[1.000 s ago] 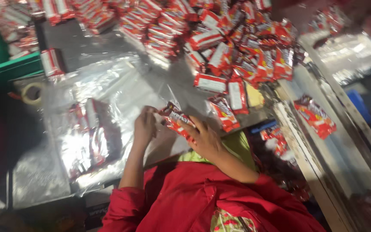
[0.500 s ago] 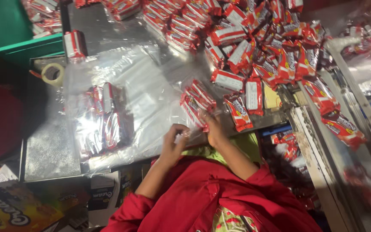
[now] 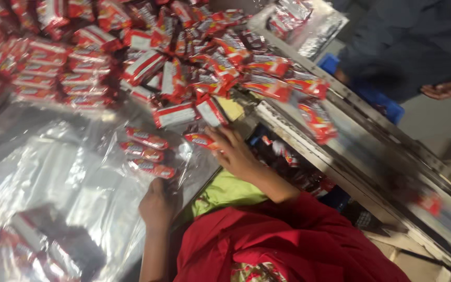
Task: The person places small red snack packets into clear plastic bags on a metal table. They then move the filled bags to the side while another person works nearby.
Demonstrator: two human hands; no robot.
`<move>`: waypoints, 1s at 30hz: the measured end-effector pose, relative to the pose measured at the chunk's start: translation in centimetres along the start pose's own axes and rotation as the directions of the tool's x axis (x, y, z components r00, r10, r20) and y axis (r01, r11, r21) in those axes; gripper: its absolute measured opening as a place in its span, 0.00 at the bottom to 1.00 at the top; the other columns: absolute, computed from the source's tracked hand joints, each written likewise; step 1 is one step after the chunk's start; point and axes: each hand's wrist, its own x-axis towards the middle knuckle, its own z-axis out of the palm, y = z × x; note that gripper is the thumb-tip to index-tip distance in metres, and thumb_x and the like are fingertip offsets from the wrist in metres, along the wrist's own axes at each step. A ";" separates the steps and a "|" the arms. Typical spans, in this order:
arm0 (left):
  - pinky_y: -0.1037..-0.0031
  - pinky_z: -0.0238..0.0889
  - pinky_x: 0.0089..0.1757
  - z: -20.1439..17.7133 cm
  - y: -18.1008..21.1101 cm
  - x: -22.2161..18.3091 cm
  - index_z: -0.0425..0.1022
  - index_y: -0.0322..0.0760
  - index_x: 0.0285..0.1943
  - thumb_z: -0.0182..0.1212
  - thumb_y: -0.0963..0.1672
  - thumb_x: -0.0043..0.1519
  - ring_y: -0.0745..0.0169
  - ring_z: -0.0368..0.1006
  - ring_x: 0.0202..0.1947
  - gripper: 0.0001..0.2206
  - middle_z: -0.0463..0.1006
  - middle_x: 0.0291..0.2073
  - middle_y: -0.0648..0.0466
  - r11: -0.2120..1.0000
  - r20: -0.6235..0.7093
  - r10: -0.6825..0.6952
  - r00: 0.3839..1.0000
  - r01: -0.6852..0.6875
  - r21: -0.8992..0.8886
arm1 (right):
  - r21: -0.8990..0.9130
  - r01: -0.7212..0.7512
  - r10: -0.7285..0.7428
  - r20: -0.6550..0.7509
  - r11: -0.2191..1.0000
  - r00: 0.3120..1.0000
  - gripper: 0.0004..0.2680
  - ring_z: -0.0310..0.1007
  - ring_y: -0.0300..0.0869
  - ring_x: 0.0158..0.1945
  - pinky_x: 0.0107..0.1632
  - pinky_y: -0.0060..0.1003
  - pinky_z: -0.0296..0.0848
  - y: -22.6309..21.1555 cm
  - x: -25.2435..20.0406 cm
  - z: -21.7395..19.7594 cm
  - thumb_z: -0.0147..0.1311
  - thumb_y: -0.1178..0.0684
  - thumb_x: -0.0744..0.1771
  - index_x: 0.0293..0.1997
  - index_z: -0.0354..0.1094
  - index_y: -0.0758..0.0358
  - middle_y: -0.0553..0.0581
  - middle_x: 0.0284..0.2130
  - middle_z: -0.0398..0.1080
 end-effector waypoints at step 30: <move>0.69 0.68 0.38 2.5 -5.3 -0.3 0.74 0.30 0.55 0.60 0.48 0.68 0.65 0.78 0.33 0.16 0.81 0.33 0.51 0.408 0.249 -0.377 0.892 0.402 -0.820 | 0.683 -0.708 -0.072 0.727 0.177 0.683 0.25 0.70 0.46 0.61 0.61 0.45 0.71 2.7 -1.5 5.0 0.64 0.56 0.63 0.68 0.62 0.68 0.60 0.59 0.71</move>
